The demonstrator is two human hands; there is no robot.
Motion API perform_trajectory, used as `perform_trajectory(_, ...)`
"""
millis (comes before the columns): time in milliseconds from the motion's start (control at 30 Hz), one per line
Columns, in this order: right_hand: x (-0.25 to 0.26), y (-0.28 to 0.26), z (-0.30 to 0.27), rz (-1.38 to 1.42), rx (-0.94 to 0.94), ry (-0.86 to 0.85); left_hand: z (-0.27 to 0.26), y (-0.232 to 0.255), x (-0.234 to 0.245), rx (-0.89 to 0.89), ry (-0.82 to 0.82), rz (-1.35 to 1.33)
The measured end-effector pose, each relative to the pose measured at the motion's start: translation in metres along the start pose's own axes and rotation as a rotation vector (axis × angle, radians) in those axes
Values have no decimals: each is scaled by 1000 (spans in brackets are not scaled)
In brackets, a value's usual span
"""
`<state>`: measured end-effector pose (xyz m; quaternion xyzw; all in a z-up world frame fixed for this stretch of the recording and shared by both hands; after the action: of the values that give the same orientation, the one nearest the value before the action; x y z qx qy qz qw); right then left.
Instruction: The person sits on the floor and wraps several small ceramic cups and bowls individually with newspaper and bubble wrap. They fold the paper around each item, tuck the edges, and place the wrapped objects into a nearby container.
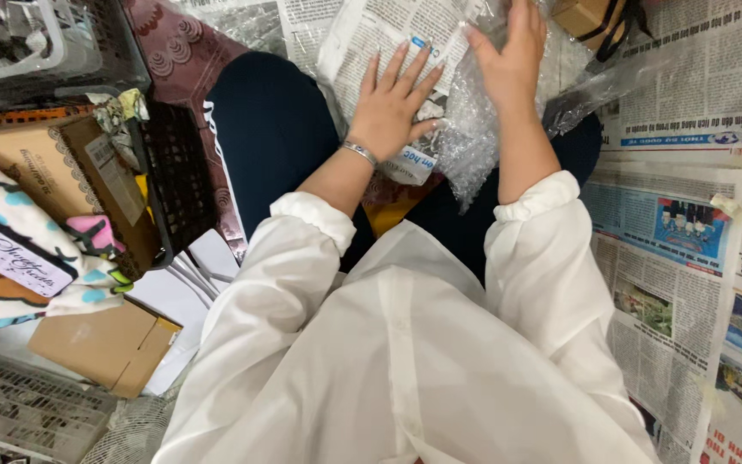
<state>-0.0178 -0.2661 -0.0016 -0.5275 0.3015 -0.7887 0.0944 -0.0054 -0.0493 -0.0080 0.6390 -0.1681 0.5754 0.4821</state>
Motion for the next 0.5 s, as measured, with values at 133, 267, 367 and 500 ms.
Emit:
perform_trajectory(133,1,18,-9,152,-82,88,3,-5,1,-2,-5,36)
perform_trajectory(267,15,32,-17,397,-195,173,18,-7,4,9,-6,52)
perform_trajectory(367,38,25,-25,609,-80,296,36,-9,3,111,-10,68)
perform_trajectory(500,54,7,-47,791,-24,296,73,-6,-5,246,49,100)
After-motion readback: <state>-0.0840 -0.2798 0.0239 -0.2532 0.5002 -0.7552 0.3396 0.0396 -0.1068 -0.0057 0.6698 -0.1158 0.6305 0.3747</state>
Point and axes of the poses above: each hand's wrist, its own z-axis towards the middle knuckle, its own x-axis out of the back of the hand, y = z × x, the point moved 7 cm from there along z, towards the middle knuckle, and after that the axes turned 6 degrees about -z, right-handed, at the moved point
